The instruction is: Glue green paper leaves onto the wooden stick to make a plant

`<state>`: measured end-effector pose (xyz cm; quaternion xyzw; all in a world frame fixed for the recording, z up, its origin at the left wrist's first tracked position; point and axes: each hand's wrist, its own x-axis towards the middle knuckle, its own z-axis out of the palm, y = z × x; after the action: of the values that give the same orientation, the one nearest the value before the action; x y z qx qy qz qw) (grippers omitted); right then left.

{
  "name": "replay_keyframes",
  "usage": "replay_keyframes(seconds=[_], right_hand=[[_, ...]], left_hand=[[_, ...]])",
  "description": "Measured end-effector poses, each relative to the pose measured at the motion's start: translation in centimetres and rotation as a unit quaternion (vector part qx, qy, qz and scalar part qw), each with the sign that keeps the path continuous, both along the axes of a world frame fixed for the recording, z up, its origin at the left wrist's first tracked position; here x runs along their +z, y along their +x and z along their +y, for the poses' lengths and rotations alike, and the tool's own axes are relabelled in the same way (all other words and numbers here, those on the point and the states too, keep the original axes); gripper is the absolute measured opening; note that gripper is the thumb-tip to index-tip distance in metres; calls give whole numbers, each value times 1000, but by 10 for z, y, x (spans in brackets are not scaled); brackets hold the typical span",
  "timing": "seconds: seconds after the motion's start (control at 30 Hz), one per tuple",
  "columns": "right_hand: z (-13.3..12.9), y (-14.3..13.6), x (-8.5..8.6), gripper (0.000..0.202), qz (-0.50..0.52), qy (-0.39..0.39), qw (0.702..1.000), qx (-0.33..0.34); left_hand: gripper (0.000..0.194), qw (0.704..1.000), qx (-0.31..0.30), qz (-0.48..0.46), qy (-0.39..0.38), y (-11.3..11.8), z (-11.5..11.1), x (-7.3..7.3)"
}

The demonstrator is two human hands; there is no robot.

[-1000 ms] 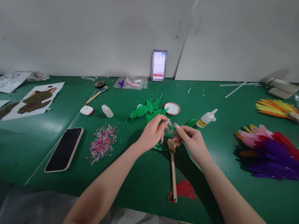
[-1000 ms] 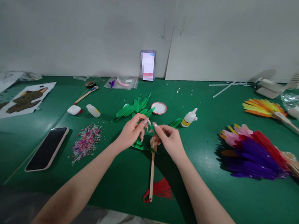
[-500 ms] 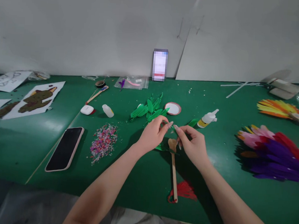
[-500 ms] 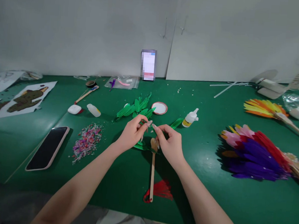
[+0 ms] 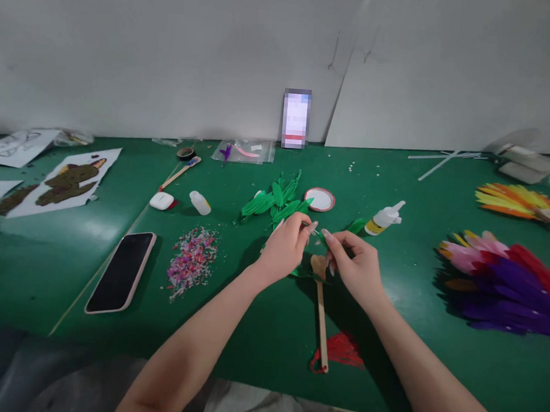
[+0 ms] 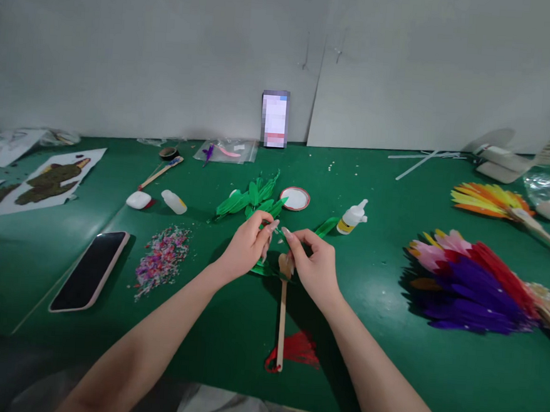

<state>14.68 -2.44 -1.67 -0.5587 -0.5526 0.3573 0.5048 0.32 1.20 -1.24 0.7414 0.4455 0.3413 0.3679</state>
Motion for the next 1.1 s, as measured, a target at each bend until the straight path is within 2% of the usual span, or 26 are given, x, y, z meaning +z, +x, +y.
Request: replay_keyframes(seconds=[0.4,0.8,1.1], right_hand=[[1,1,1,36,28,-13,1000,3],[3,0,-1,42,91,-58,994,29],[4,0,-3,43,115,-80,989,39]], left_hand=[[22,1000,1,-14,-17,-1,2,2],[19,1000,3,-12,-15,-1,2,0],[21,997,8,-44,-63,0,3,1]])
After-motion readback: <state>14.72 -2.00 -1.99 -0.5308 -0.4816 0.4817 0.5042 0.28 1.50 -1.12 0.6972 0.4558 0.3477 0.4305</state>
